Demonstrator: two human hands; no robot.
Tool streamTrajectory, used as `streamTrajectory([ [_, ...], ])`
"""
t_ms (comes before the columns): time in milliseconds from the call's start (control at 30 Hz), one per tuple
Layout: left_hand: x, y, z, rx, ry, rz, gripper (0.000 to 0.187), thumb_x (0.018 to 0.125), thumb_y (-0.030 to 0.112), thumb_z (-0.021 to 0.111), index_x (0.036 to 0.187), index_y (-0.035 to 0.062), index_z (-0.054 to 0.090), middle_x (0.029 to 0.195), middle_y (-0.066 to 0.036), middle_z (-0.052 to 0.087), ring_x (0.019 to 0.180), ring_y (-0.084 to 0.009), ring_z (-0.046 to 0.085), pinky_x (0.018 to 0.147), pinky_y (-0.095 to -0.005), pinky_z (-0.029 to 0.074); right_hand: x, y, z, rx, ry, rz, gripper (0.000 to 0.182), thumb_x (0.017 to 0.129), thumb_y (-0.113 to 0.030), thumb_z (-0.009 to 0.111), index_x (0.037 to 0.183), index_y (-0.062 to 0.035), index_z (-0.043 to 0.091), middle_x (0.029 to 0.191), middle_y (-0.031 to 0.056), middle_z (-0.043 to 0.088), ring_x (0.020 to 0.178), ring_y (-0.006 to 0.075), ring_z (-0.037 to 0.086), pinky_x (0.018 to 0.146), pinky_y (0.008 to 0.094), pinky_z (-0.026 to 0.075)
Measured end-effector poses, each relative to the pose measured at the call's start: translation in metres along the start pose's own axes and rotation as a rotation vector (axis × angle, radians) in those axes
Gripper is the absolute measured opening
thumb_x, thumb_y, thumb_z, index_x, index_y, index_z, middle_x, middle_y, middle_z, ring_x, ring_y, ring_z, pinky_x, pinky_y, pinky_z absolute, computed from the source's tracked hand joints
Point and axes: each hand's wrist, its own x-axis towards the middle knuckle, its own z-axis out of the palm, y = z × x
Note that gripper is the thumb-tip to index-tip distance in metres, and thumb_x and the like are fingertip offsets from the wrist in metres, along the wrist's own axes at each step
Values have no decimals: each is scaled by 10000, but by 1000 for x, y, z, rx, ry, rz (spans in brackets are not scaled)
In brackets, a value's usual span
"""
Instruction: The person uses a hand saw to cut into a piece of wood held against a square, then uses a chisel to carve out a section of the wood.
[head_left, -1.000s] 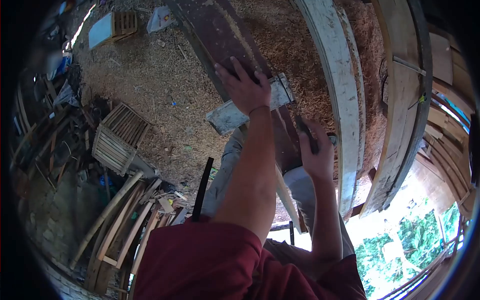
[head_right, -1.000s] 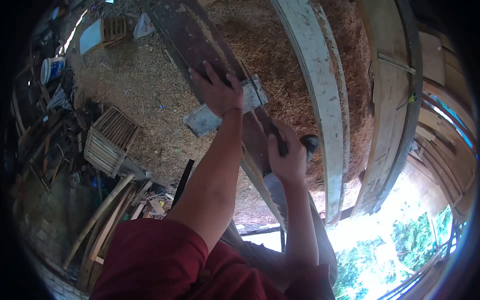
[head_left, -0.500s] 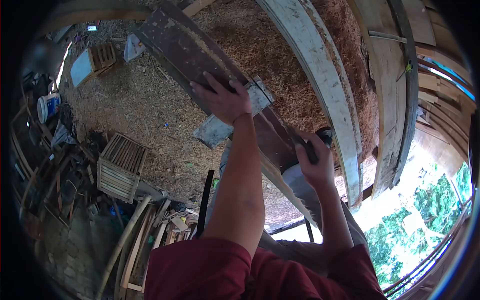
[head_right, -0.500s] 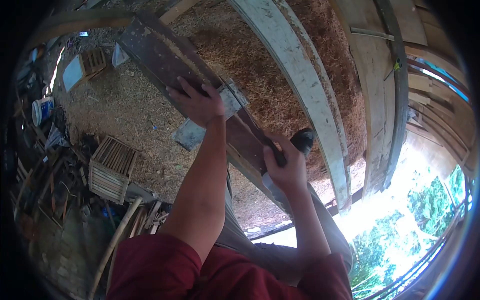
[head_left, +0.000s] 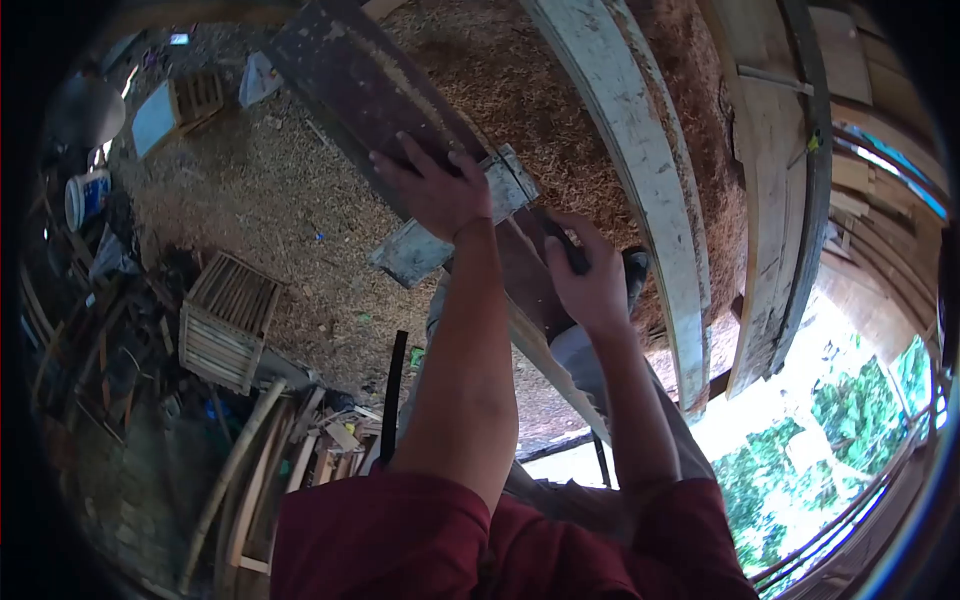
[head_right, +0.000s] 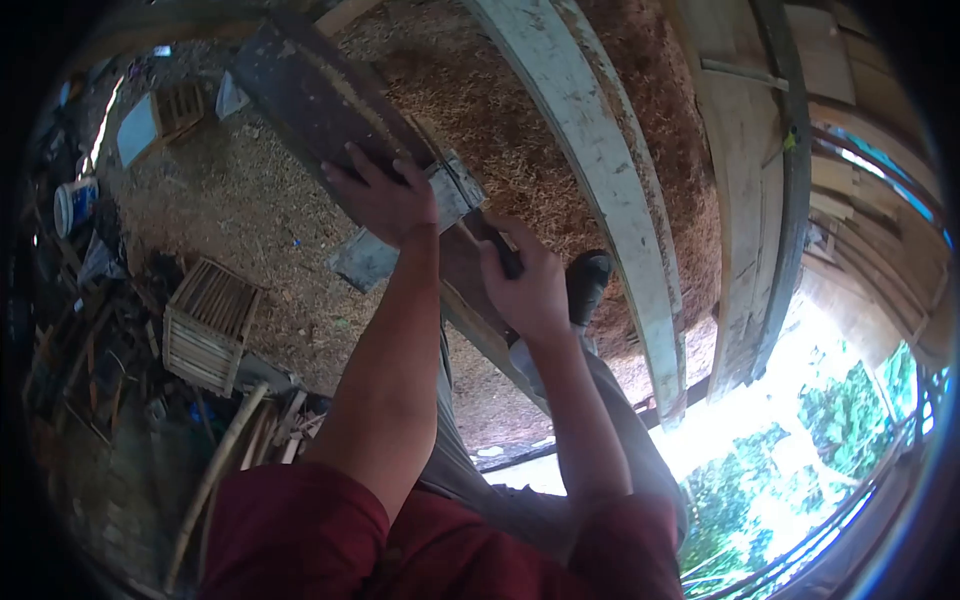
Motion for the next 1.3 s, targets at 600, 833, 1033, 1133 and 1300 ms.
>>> streamTrajectory([
  [600,0,-6,2,-50,10,-4,793,998,383,578,1713,160,317,1765,-306,182,1604,-507,299,1238,-607,424,-77,8,-47,62,-64,114,365,1029,-135,723,1357,20,683,1306,191,764,1238,258,727,1033,367,547],
  [833,1,-4,5,-76,59,19,815,959,371,602,1704,164,345,1758,-312,204,1591,-513,328,1249,-595,410,-26,-9,-15,-66,-71,69,367,1019,-123,709,1362,7,695,1264,197,775,1193,289,757,1035,373,561],
  [1033,1,-4,5,-62,44,5,821,952,377,617,1703,181,351,1758,-306,210,1590,-512,333,1246,-584,423,-29,3,-25,-39,-61,78,365,1022,-133,700,1369,-18,701,1246,185,783,1151,273,768,1005,352,570],
  [1133,1,-5,2,-61,25,-1,837,945,387,627,1707,186,342,1763,-298,201,1591,-508,332,1246,-585,425,-5,-9,-6,-53,-77,105,361,1026,-156,706,1369,-44,709,1241,179,784,1159,272,770,984,345,576],
  [1300,2,-3,-2,-52,-28,-17,774,984,378,589,1692,162,362,1748,-322,191,1595,-515,306,1201,-612,469,-67,-4,-50,22,-59,122,360,1022,-168,719,1362,-49,715,1238,181,788,1144,277,775,968,340,576],
])
